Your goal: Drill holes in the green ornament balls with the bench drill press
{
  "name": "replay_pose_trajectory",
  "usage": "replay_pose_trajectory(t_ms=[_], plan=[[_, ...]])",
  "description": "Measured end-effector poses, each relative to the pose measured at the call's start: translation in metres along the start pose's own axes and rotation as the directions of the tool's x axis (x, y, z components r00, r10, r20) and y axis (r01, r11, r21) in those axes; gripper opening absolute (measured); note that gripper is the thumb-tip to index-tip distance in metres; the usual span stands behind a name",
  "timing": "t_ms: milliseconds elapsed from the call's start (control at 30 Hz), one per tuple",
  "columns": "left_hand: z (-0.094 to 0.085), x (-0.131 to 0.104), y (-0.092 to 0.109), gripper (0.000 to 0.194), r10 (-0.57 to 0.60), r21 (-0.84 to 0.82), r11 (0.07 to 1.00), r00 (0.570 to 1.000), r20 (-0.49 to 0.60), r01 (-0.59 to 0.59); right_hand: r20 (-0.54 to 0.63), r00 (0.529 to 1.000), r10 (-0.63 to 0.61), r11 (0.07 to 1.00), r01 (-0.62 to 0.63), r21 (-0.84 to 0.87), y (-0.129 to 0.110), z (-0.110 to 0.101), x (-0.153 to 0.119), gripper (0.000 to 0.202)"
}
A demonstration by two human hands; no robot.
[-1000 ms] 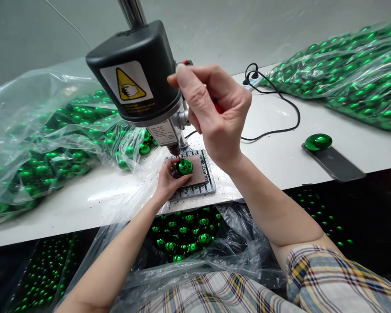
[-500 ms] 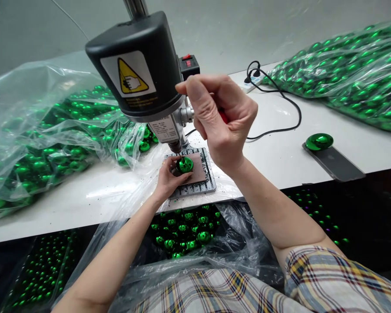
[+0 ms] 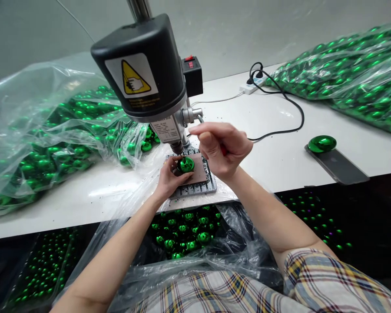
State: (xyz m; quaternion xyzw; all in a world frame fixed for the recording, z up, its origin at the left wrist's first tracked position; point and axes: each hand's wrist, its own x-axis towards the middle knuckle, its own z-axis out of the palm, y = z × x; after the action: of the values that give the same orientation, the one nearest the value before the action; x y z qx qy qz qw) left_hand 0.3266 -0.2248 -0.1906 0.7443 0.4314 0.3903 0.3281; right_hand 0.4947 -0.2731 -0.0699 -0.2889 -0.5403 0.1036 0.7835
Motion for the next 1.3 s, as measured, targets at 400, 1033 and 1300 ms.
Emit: replay_pose_trajectory(t_ms=[400, 1033, 1300], plan=[[-0.075, -0.043, 0.042, 0.041, 0.034, 0.148, 0.982, 0.872, 0.489, -0.121, -0.046, 0.987, 0.154, 0.964, -0.14, 0.225, -0.015, 0.036, 0.098, 0.028], [-0.076, 0.131, -0.044, 0.033, 0.022, 0.506, 0.862, 0.999, -0.047, 0.005, 0.012, 0.989, 0.145, 0.977, -0.145, 0.156, -0.001, 0.027, 0.091, 0.018], [-0.107, 0.04, -0.006, 0.058, -0.192, -0.365, 0.915, 0.981, -0.016, 0.173, -0.017, 0.989, 0.148, 0.964, -0.141, 0.225, -0.013, 0.033, 0.091, 0.016]])
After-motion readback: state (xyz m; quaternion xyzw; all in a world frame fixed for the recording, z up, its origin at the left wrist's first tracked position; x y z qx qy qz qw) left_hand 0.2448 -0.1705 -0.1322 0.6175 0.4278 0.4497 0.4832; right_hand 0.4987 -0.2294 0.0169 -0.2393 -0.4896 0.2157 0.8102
